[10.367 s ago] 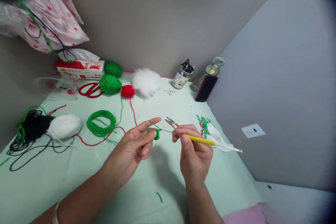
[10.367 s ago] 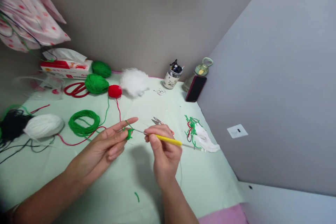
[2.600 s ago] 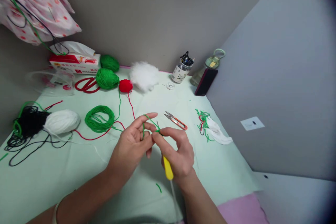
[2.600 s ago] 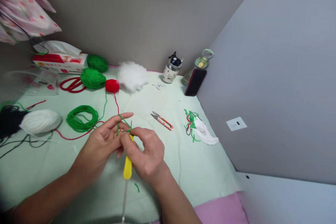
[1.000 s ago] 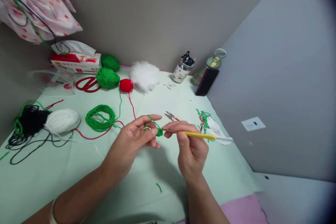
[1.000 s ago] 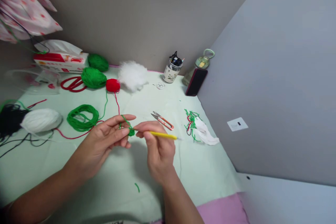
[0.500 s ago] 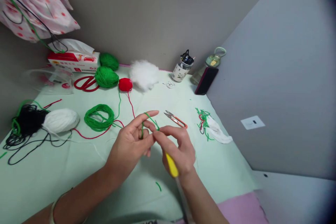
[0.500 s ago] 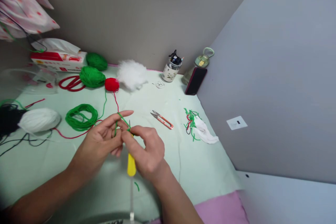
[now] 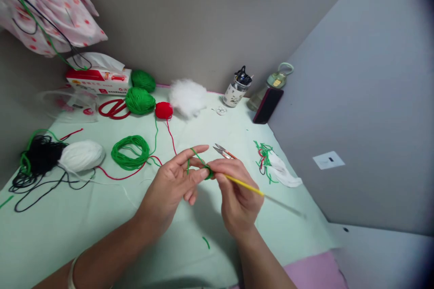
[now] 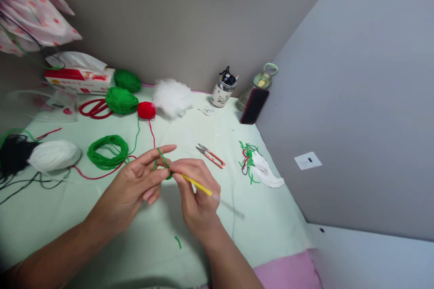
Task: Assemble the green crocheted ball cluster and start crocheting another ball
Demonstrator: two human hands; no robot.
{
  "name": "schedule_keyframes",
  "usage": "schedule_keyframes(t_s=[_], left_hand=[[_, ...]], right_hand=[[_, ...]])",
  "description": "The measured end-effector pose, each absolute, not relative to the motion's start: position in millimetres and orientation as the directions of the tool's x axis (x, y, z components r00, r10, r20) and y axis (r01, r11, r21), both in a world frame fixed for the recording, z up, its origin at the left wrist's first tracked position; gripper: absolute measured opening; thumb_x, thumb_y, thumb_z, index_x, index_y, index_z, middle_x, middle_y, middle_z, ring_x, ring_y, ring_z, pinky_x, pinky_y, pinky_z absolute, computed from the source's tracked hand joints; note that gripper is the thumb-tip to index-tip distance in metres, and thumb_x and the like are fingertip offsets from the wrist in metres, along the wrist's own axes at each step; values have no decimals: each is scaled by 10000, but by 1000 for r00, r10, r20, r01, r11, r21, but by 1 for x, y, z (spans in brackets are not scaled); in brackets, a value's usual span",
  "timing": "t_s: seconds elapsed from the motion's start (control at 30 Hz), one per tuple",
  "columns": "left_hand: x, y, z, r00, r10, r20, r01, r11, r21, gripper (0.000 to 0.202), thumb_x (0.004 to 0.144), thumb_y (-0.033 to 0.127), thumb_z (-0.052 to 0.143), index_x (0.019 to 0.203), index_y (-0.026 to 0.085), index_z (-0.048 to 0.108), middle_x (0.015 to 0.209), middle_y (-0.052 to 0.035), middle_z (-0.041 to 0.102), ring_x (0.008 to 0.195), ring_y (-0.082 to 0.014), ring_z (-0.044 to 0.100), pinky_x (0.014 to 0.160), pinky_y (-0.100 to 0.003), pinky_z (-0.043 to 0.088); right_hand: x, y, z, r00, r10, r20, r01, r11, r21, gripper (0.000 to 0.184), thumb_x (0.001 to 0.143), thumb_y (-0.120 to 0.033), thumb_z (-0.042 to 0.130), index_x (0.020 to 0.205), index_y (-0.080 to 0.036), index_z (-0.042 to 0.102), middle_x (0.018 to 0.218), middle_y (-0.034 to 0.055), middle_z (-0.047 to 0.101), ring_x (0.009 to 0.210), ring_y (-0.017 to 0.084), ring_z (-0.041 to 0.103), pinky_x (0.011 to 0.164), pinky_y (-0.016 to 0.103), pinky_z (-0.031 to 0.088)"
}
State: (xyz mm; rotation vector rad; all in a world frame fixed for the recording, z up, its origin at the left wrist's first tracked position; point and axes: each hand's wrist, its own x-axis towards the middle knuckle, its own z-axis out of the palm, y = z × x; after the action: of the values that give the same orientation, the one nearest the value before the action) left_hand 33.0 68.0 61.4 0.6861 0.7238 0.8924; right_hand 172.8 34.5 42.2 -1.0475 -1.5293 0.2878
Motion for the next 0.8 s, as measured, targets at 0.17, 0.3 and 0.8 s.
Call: schedule_keyframes(t_s=[0.17,0.3,0.8], left_hand=[[28,74,58,535,770,-347,-455,609,650,356,826,251,785,1167,168,726,584,100,368,429,2,222,393,-112,311],[26,77,59,497,808,-316,-476,558,679,291,822,242,787,1102,169,753,631,84,404,448,4,263,424,-119,360],[27,77,61,545,777,-316,-422,580,697,495,816,265,791,1285,205,644,673,69,498,462,-14,324,416,-132,316]], right_hand=[[180,34,42,71,714,696,530,564,-633,330,927,-77,585,1157,-268,725,1012,71,731,914,194,690,794,357,574],[183,42,48,281,863,420,58,422,-905,201,982,-188,550,954,-234,744,846,31,684,675,134,621,648,312,533],[180,43,43,202,925,321,-153,353,-923,164,963,-251,615,970,-253,779,920,39,678,727,125,623,642,281,510]])
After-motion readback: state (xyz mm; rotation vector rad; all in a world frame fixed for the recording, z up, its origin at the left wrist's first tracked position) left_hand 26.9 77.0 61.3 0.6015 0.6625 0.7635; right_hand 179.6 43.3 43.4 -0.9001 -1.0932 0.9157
